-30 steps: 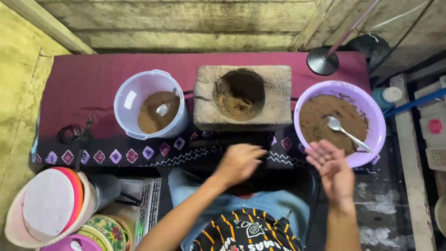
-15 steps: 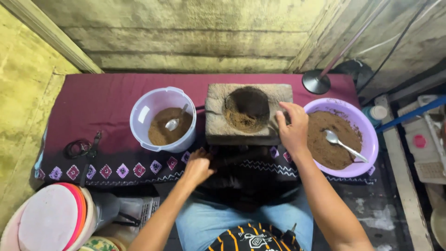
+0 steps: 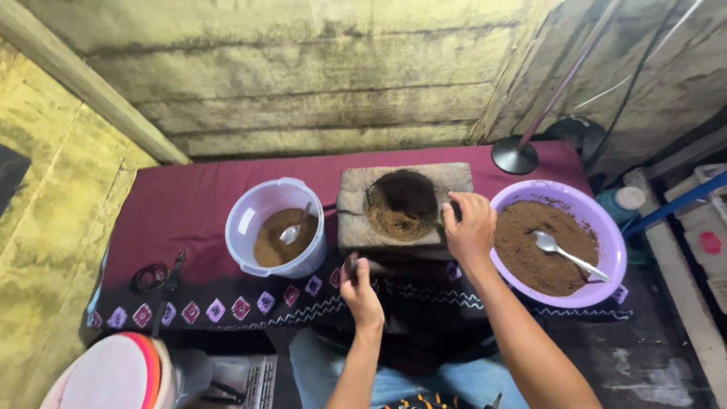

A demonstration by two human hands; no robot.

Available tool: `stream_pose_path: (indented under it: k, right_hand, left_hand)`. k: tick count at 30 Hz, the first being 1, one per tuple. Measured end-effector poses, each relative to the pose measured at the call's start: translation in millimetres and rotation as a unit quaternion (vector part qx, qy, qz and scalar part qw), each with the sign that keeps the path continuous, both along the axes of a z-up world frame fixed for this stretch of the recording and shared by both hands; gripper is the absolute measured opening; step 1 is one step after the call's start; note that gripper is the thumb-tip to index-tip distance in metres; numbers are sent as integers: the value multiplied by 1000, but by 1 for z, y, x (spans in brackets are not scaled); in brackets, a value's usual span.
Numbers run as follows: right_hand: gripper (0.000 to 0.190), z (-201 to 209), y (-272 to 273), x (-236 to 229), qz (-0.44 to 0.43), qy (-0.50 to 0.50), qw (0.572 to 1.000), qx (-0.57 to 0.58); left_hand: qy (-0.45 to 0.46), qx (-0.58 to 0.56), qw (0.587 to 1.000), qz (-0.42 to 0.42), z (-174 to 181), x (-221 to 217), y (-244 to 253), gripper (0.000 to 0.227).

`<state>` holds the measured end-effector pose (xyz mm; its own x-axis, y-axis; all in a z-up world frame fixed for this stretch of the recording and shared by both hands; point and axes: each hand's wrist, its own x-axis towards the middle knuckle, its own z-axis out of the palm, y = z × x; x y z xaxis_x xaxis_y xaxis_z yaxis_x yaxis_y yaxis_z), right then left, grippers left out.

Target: Grinding a brown powdery substance using a stone mortar and pestle and transferring it between bowls with a spoon.

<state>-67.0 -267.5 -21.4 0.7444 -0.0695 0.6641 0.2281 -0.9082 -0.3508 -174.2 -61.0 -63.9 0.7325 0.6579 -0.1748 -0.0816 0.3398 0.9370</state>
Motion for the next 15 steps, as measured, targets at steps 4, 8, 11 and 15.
stream_pose_path:
  k: [4,8,11,15]
  right_hand:
    - [24,13,5,-7,-13,0,1000,-27]
    - [35,20,9,-16,-32,47,998,-17]
    - [46,24,12,-14,-40,53,998,-11]
    - [57,26,12,-15,-53,82,995,-7]
  left_hand:
    - [-14,-73,997,31,-4,-2,-9,25]
    - [-120,-35,992,-2,50,2,-10,10]
    - [-192,47,980,-38,104,6,1,13]
    - [-315,-19,946,-74,163,12,28,17]
